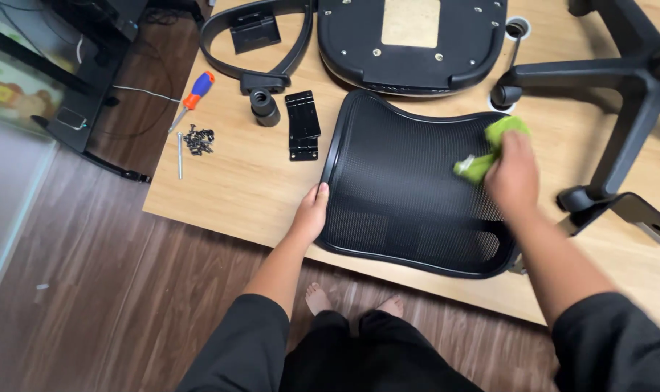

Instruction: Cleaning various parts of a disassembled office chair using a cloth.

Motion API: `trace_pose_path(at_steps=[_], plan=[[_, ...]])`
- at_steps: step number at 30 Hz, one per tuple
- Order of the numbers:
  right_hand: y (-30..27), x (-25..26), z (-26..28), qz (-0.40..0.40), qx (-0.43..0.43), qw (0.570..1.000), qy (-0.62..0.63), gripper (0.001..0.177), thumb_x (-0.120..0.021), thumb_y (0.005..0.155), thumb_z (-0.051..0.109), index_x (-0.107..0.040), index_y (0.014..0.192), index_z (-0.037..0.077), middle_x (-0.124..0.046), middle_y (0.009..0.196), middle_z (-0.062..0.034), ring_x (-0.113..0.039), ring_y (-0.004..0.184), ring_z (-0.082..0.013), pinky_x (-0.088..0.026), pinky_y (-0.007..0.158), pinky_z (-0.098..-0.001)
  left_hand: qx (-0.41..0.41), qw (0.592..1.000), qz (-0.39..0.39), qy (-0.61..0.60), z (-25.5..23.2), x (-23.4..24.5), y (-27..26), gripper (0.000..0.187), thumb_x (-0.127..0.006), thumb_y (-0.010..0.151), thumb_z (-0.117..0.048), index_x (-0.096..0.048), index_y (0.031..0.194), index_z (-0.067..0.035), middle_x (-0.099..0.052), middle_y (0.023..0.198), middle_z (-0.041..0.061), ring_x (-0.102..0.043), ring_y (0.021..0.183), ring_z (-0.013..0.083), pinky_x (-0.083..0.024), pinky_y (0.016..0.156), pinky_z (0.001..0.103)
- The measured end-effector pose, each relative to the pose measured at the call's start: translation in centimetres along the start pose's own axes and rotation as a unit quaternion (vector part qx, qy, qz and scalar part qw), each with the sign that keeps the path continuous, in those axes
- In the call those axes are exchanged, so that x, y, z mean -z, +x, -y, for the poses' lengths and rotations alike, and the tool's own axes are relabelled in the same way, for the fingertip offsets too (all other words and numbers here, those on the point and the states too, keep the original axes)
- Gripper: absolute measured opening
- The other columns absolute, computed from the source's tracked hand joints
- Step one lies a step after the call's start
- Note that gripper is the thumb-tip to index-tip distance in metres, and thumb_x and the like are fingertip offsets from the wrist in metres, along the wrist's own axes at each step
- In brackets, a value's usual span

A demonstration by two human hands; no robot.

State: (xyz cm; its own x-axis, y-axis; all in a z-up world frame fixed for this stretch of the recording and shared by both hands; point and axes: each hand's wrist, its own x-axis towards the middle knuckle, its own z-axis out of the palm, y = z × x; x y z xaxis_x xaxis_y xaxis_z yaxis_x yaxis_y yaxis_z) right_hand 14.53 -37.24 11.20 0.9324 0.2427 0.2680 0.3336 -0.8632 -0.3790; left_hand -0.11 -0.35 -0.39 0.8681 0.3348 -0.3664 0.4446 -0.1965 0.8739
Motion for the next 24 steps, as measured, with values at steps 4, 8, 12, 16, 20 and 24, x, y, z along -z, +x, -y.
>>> trace_pose_path(at_steps=[4, 8, 12, 16, 20, 24], plan=[[1.8, -3.7, 4.6, 0.136, -0.010, 0.980, -0.143, 0.043, -0.064, 0.080, 0.006, -0.061, 0.121, -0.001, -0.061, 0.121, -0.0221, -0.058, 0.114, -0.0408, -0.045, 0.102, -0.0498, 0.003, 1.000, 0.006, -0.009, 0.2, 0.0, -0.3, 0.059, -0.042, 0.104, -0.050, -0.060, 0.137, -0.004, -0.070, 0.127, 0.019, -0.064, 0.122, 0.0295, -0.046, 0.105, 0.037], [-2.4, -6.0, 10.6, 0.100, 0.164, 0.972, 0.133, 0.036, -0.051, 0.095, 0.005, -0.064, 0.129, 0.004, -0.062, 0.133, -0.0220, -0.058, 0.126, -0.0406, -0.046, 0.110, -0.0457, -0.015, 1.000, -0.007, -0.020, 1.8, -0.3, 0.3, 0.061, -0.043, 0.105, -0.050, -0.059, 0.137, -0.001, -0.068, 0.131, 0.021, -0.063, 0.126, 0.0300, -0.045, 0.108, 0.036], [1.3, -1.9, 6.9, 0.033, 0.160, 0.985, 0.063, 0.036, -0.054, 0.097, -0.002, -0.064, 0.131, 0.003, -0.064, 0.135, -0.0235, -0.061, 0.126, -0.0406, -0.047, 0.110, -0.0466, -0.007, 1.000, -0.014, -0.025, 2.4, -0.4, 0.5, 0.063, -0.042, 0.105, -0.050, -0.058, 0.139, 0.000, -0.066, 0.135, 0.021, -0.060, 0.130, 0.0303, -0.043, 0.110, 0.037], [7.6, -2.8, -2.3, 0.087, -0.066, 0.992, -0.057, 0.031, -0.062, 0.091, 0.005, -0.065, 0.121, 0.000, -0.066, 0.122, -0.0225, -0.061, 0.117, -0.0409, -0.050, 0.102, -0.0495, -0.003, 1.000, -0.024, -0.014, 1.6, -0.6, 0.0, 0.063, -0.042, 0.104, -0.051, -0.059, 0.138, 0.000, -0.067, 0.133, 0.021, -0.061, 0.128, 0.0308, -0.044, 0.109, 0.037], [8.7, -8.7, 1.9, 0.217, -0.096, 0.965, -0.116, 0.036, -0.067, 0.090, 0.013, -0.064, 0.125, 0.003, -0.064, 0.128, -0.0210, -0.062, 0.119, -0.0363, -0.050, 0.100, -0.0475, -0.006, 1.000, -0.022, 0.002, 0.1, -0.2, -0.5, 0.061, -0.042, 0.104, -0.050, -0.059, 0.138, -0.002, -0.068, 0.131, 0.021, -0.062, 0.127, 0.0311, -0.045, 0.108, 0.037], [6.4, -15.4, 8.3, 0.054, 0.140, 0.964, 0.221, 0.042, -0.065, 0.088, 0.005, -0.068, 0.129, 0.003, -0.069, 0.127, -0.0241, -0.066, 0.115, -0.0396, -0.052, 0.102, -0.0460, 0.029, 1.000, -0.002, 0.002, 0.1, -0.1, -0.9, 0.059, -0.041, 0.104, -0.049, -0.062, 0.134, -0.004, -0.072, 0.124, 0.021, -0.067, 0.120, 0.0309, -0.047, 0.105, 0.037]])
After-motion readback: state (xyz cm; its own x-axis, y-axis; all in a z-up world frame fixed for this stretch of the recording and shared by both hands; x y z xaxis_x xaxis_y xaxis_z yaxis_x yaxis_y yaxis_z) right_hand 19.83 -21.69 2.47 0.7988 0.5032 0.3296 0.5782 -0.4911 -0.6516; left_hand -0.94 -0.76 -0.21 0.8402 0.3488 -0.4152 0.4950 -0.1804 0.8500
